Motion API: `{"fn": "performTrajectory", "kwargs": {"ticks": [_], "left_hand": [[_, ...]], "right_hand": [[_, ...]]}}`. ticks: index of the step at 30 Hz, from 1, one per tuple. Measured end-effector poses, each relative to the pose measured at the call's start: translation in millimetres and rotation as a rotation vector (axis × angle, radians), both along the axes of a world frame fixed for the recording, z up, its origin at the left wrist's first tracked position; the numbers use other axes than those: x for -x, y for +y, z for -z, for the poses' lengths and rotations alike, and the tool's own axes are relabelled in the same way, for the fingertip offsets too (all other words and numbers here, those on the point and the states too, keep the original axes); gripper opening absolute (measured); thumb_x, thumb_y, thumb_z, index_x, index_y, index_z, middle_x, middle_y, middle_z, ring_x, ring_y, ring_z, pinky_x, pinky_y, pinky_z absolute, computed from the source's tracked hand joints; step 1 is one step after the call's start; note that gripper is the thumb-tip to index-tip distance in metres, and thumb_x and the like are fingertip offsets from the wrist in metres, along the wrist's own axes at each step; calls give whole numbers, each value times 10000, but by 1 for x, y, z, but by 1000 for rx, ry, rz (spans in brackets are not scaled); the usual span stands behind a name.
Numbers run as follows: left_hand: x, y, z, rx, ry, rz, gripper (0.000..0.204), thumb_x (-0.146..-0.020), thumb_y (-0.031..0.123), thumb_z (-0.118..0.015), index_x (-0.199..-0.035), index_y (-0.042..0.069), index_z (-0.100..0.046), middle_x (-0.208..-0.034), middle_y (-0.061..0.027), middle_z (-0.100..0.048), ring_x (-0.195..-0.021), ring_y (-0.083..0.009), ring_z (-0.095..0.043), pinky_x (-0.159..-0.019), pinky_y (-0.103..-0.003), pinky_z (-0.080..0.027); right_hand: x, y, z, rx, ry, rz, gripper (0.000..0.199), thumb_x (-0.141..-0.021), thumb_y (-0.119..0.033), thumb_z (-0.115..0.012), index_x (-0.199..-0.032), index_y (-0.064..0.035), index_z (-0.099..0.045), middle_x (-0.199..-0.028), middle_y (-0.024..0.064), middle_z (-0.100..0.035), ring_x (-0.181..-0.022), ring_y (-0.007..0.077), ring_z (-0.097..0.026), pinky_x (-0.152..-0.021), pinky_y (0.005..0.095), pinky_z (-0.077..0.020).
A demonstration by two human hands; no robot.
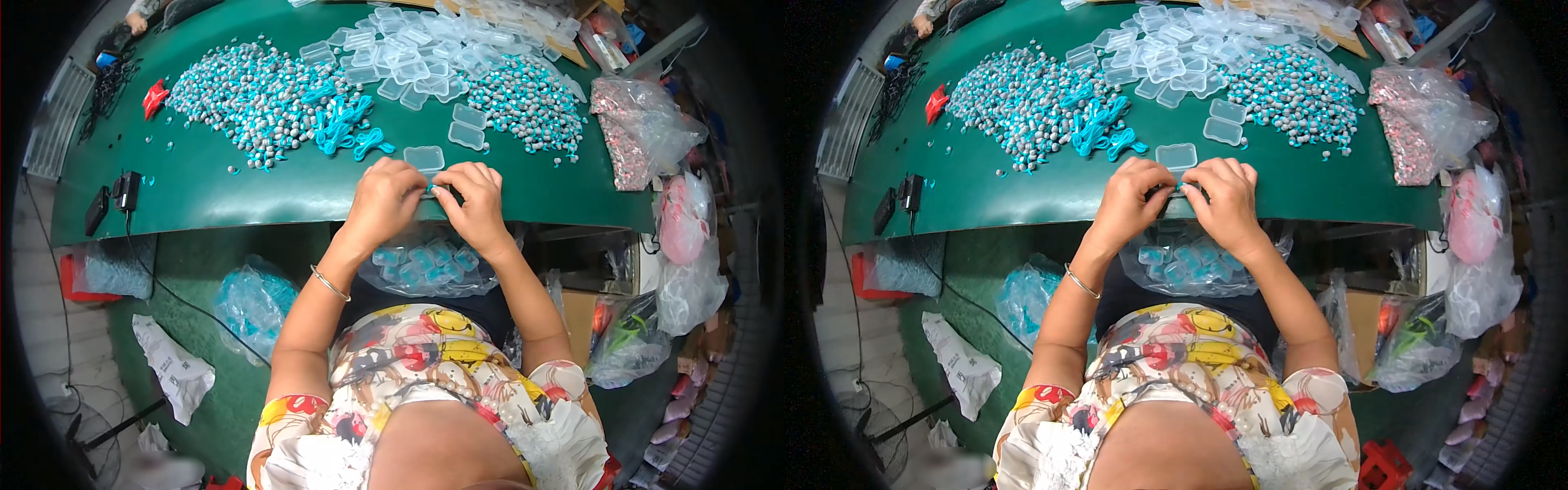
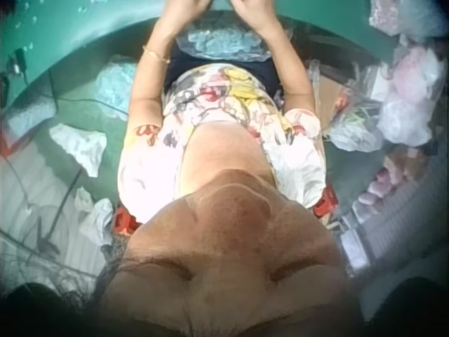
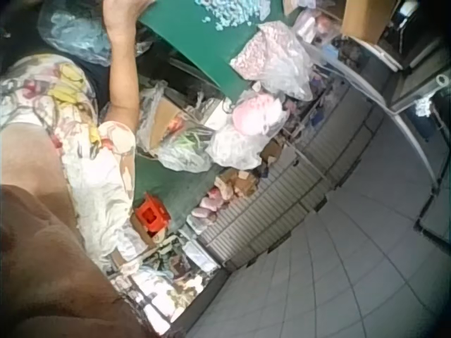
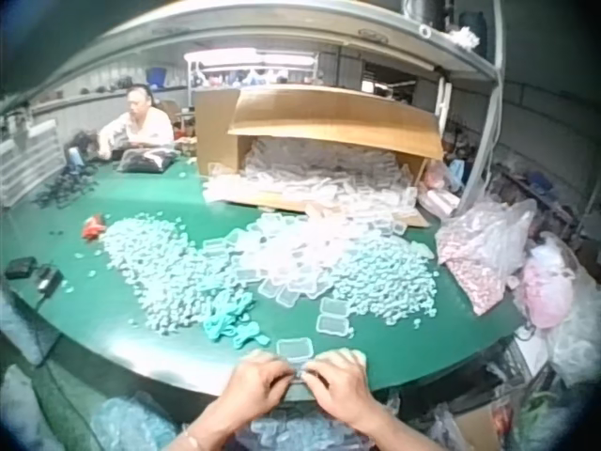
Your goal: The person sits at a green workbench and repeatedly picks up small teal and white beads, placing them into small clear plastic containers. They then close the containers and set them aside.
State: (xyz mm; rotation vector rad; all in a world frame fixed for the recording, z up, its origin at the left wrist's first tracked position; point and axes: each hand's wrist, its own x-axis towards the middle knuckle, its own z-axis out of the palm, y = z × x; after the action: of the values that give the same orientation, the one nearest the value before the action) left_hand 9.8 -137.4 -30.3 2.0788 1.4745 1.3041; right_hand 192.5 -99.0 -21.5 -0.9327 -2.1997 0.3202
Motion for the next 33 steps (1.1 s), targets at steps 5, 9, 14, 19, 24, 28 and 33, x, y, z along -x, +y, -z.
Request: {"fn": "performTrajectory", "kwargs": {"ticks": [5,9,14,19,24,28,33], "left_hand": [[0,-4,1,2,21,-7,156,-763,37,-731,-915,36,-696,-959,-121,-641,-900,-320,-595,-776,-406,-493],[0,-7,0,-19,-2,-3,300,-749,112,-772,-1021,29,-676,-1023,-145,-591,-950,-329,-570,-800,-417,-486],[2,-10,-4,-12,94,-21,417,-721,163,-811,-1081,22,-656,-1016,-147,-580,-942,-331,-559,-800,-416,-481],[10,-14,-7,5,155,-53,415,-716,164,-814,-1078,29,-661,-1008,-135,-575,-927,-323,-559,-801,-417,-478],[14,-15,-4,-13,127,-65,391,-726,161,-802,-1073,43,-667,-993,-121,-570,-911,-306,-566,-790,-414,-482],[14,-19,-1,-13,155,-84,373,-751,192,-784,-1077,54,-667,-941,-107,-551,-873,-290,-562,-752,-405,-476],[14,-18,5,-56,167,-84,375,-751,199,-777,-1078,53,-666,-923,-103,-547,-856,-285,-554,-743,-409,-469]], "right_hand": [[3,2,-4,-79,-64,-1,105,-797,-167,-736,-878,-118,-691,-904,11,-605,-921,222,-571,-842,403,-355],[-2,8,-3,-29,-94,-33,76,-813,-154,-715,-876,-115,-695,-906,16,-605,-913,224,-577,-834,404,-365],[-7,20,-5,8,-63,-52,72,-837,-143,-685,-896,-107,-704,-917,27,-627,-918,235,-597,-842,403,-388],[1,55,-18,30,-16,-50,93,-837,-118,-682,-918,-81,-710,-921,56,-659,-907,252,-617,-828,395,-430],[47,87,-21,42,21,-293,150,-784,-100,-712,-934,-86,-713,-903,89,-677,-876,299,-649,-784,418,-508],[82,88,-24,-60,-144,-492,202,-762,-109,-738,-963,-123,-718,-979,34,-668,-1003,263,-611,-839,420,-457],[86,95,-17,-135,-310,-490,194,-749,-121,-758,-939,-146,-728,-919,16,-652,-957,237,-608,-812,405,-406]]}}
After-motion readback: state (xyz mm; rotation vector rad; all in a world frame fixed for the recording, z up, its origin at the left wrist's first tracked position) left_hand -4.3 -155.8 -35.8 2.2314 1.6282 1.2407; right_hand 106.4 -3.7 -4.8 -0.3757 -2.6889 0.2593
